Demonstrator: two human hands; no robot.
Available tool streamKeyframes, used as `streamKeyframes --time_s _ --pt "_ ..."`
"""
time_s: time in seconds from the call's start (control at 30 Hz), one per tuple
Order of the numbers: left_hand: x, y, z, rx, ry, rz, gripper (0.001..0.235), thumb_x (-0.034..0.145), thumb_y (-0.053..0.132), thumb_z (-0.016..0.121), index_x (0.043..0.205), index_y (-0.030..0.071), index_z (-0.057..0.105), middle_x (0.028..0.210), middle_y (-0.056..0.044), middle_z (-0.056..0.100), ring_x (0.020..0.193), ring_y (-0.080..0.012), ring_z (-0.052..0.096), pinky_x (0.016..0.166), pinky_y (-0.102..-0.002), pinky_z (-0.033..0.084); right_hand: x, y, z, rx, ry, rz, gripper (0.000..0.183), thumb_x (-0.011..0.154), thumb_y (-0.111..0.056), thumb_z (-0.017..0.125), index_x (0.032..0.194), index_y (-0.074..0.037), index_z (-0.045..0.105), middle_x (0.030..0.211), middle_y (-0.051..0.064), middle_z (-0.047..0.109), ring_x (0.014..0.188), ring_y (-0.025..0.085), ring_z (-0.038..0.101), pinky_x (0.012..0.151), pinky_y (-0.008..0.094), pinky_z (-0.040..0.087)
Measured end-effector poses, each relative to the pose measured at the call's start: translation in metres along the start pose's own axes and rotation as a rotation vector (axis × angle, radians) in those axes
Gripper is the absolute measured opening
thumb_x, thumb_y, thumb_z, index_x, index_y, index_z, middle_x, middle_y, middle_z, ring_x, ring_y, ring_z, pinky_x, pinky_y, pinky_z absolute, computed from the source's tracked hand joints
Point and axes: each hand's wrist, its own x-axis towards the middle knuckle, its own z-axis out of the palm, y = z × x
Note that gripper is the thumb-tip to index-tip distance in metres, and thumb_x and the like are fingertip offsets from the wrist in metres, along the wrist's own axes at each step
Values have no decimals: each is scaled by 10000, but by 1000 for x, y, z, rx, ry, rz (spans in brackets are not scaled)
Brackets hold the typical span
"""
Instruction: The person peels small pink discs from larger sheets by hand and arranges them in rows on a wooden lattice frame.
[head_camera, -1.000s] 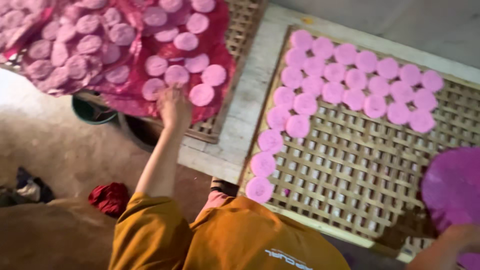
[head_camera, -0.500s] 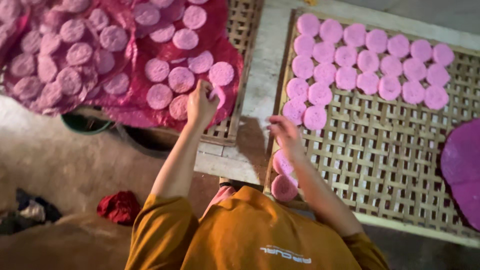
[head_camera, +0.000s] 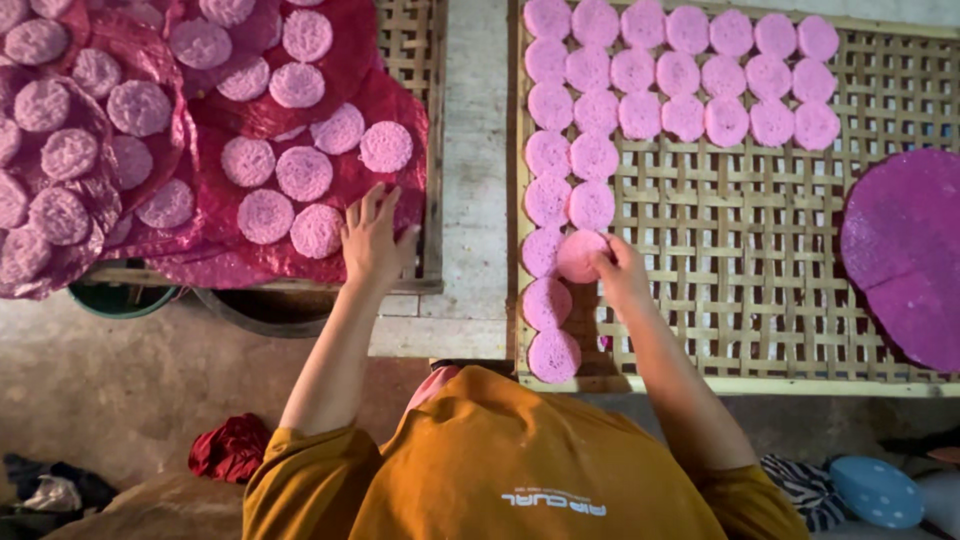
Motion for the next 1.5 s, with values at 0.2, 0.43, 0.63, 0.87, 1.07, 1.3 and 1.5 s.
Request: streamKeyframes --time_s 0.2,0.43,0.63,0.87,1.07,1.3,1.5 --pt "-5 -23 11 -75 -1 -48 321 870 149 772 1179 111 694 1194 -100 647 1105 -362 601 862 -464 523 -10 -13 2 -557 272 -512 311 928 -94 752 1217 -46 648 1078 198 687 992 384 653 860 448 527" --pt "6 -48 34 -305 116 -22 134 874 -3 716 973 79 678 910 -102 676 826 -334 681 692 -432 541 -24 -37 -9 -577 413 -488 396 935 -67 765 1298 -31 609 1300 240 495 1175 396 532 940 468 486" --pt "-4 -39 23 -328 56 95 509 676 146 880 1131 61 666 1096 -181 631 1053 -380 570 896 -508 459 -45 -46 -26 -409 365 -507 337 964 16 704 1280 -42 600 1316 180 527 1195 323 554 895 383 523" --pt "-24 -48 -2 -274 -60 52 439 742 128 843 1160 120 712 1154 -139 625 1091 -366 570 926 -463 483 -58 -45 -34 -341 385 -531 251 976 53 663 1213 -24 635 1299 159 515 1139 275 596 830 320 564" --pt "-18 -73 21 -483 41 -103 144 876 70 759 1019 62 743 933 -93 731 853 -246 714 765 -355 551 -54 -34 -45 -365 391 -535 218 987 77 659 1186 -12 652 1306 161 507 1156 283 590 856 320 565" --pt "-5 -51 -24 -737 -349 -106 141 926 132 750 1038 48 761 927 -107 769 830 -181 703 752 -316 558 -59 -44 -45 -347 387 -545 198 990 81 639 1170 3 665 1287 162 507 1161 278 578 849 324 560" --pt "-27 8 -13 -538 -472 -40 234 898 177 752 1109 81 720 1017 -93 750 922 -201 737 799 -336 584 -63 -53 -33 -319 375 -549 168 995 75 626 1136 -1 674 1280 157 517 1154 269 584 836 316 567"
